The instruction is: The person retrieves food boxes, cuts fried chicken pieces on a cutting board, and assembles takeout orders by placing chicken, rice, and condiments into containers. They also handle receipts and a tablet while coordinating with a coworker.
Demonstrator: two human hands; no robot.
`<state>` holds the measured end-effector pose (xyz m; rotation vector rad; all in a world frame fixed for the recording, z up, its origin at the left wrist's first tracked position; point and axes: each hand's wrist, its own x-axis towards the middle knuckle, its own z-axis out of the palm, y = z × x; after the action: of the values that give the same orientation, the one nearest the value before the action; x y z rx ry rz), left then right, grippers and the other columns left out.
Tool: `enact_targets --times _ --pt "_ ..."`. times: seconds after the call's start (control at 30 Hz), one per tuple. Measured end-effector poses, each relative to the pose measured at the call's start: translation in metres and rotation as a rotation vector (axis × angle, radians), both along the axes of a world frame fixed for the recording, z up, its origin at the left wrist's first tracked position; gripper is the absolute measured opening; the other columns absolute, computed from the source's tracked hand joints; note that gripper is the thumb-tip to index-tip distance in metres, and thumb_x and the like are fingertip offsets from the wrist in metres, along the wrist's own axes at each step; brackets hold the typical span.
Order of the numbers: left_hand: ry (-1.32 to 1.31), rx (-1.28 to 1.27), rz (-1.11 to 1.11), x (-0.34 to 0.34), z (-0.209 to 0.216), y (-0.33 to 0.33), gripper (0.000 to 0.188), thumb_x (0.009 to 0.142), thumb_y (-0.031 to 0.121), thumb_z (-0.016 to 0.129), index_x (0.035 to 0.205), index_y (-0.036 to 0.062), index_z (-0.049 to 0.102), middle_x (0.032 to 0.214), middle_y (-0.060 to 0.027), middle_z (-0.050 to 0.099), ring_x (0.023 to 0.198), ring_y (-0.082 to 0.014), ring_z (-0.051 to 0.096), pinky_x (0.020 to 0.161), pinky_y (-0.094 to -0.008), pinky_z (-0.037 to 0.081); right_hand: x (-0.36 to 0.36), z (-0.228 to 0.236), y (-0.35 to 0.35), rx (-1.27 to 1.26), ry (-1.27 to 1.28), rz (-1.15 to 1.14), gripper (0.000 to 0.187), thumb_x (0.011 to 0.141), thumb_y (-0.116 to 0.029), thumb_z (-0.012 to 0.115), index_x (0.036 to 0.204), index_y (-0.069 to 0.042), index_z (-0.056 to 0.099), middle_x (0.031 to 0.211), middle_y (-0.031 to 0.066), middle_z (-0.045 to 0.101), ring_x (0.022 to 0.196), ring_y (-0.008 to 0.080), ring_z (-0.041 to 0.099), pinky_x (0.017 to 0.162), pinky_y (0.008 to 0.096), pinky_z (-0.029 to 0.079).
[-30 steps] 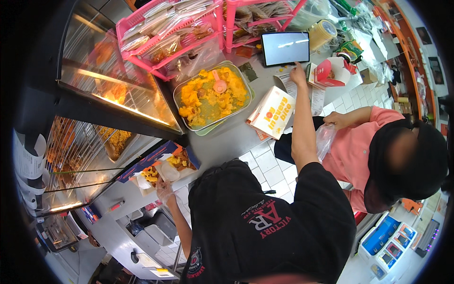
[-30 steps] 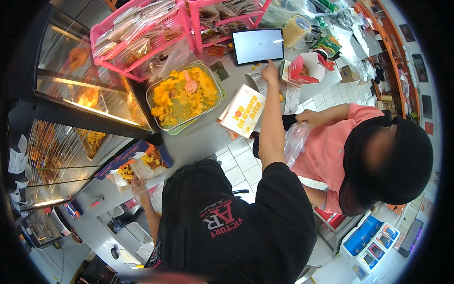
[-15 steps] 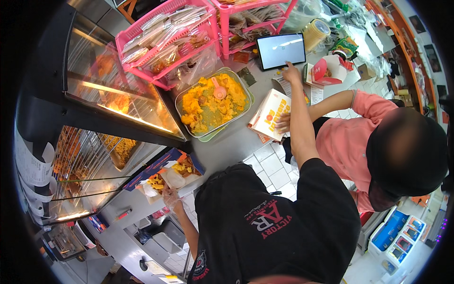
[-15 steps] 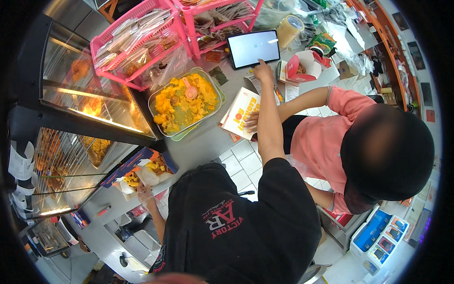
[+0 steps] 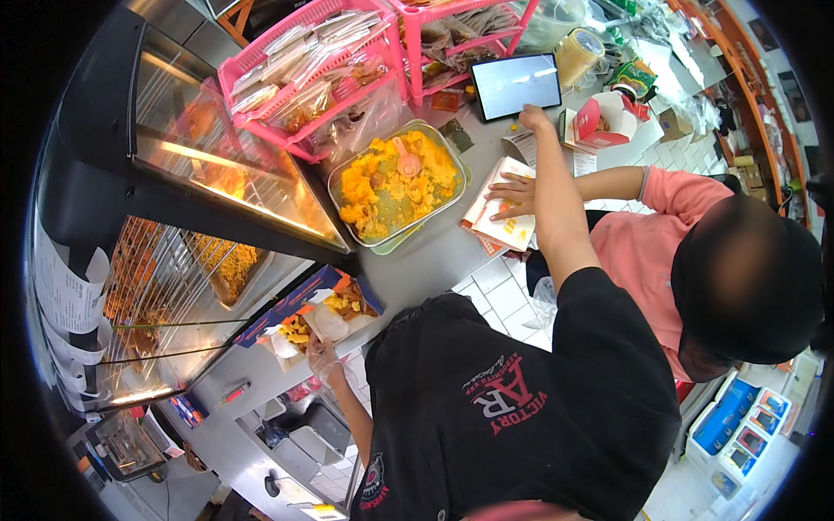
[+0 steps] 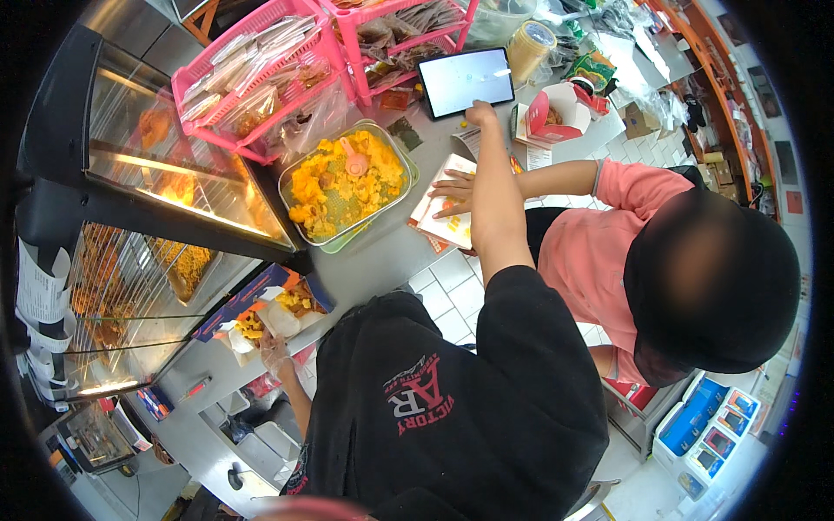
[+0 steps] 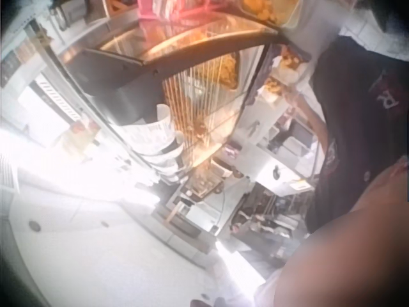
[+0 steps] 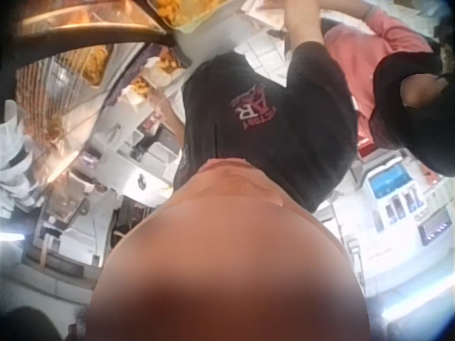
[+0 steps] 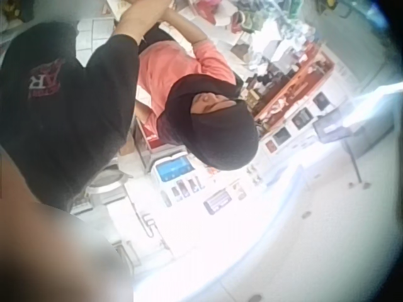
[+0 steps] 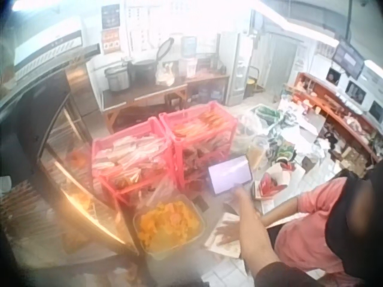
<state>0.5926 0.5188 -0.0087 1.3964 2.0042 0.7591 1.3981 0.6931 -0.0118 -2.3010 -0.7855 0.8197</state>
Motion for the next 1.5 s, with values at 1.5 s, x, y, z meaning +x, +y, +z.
enact_targets --times 1.5 --pt "0.019 0.06 0.009 0.011 0.008 -0.004 0.037 0.089 0.009 0.069 0.126 0.007 0.066 0.092 -0.0094 0.069 0.079 -0.0202 0.061 0.076 -0.0345 0.051 0.041 -0.051 -0.015 -0.034 -0.207 -0.056 0.064 0.082 -0.018 0.056 0.144 -0.002 0.052 0.13 0.0245 0.064 0.121 0.0357 0.063 0.104 0.0382 0.048"
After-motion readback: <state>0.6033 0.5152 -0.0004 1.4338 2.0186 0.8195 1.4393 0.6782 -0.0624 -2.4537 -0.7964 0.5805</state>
